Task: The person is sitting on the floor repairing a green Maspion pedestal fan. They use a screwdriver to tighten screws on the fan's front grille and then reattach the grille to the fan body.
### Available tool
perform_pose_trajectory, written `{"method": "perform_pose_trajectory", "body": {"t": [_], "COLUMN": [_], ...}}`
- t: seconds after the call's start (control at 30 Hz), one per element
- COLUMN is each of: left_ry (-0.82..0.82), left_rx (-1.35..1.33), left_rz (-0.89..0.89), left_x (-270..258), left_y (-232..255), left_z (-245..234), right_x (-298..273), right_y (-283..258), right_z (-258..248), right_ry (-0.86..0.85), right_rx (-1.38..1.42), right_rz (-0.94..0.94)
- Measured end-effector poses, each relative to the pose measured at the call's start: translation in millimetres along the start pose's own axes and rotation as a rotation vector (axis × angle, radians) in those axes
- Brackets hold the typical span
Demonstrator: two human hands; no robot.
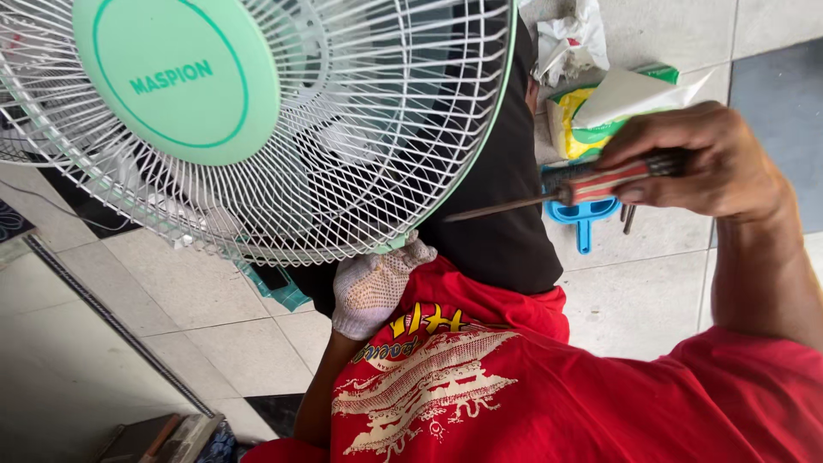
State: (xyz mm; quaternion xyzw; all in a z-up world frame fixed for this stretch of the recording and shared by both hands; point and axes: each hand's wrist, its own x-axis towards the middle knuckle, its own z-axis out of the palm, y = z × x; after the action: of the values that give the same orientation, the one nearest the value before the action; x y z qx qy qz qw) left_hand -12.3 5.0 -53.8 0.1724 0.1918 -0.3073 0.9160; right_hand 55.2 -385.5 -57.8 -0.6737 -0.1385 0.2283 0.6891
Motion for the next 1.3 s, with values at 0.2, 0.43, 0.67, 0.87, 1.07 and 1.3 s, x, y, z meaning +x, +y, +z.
{"method": "perform_pose_trajectory", "body": {"t": [0.2,0.43,0.67,0.87,1.07,1.3], "left_ry": [0.008,0.003,0.007,0.005,-0.003,0.074], "left_rx": [0.041,0.08,0.101,0.093,0.079,0.14], "left_rz": [0.014,0.029,0.036,0.049,0.06,0.046], "left_x": [-1,1,1,-1,0,-2], "left_y": [-2,-5,-3,-5,-3,1], "left_z": [-3,-1,-1,-2,-3,-5], "right_x": [28,33,35,44,40,23], "right_y": [-18,-24,-22,-34,-30,-27], "right_z": [23,26,27,27,23,33], "right_ry": [-0.105,-0.092,-0.081,-0.125,0.003,0.075], "right_rx": [-0.16,-0.119,-0.13,-0.196,0.023,-0.03], "right_rz": [0.094,0.085,0.034,-0.171,0.011,0.022]}}
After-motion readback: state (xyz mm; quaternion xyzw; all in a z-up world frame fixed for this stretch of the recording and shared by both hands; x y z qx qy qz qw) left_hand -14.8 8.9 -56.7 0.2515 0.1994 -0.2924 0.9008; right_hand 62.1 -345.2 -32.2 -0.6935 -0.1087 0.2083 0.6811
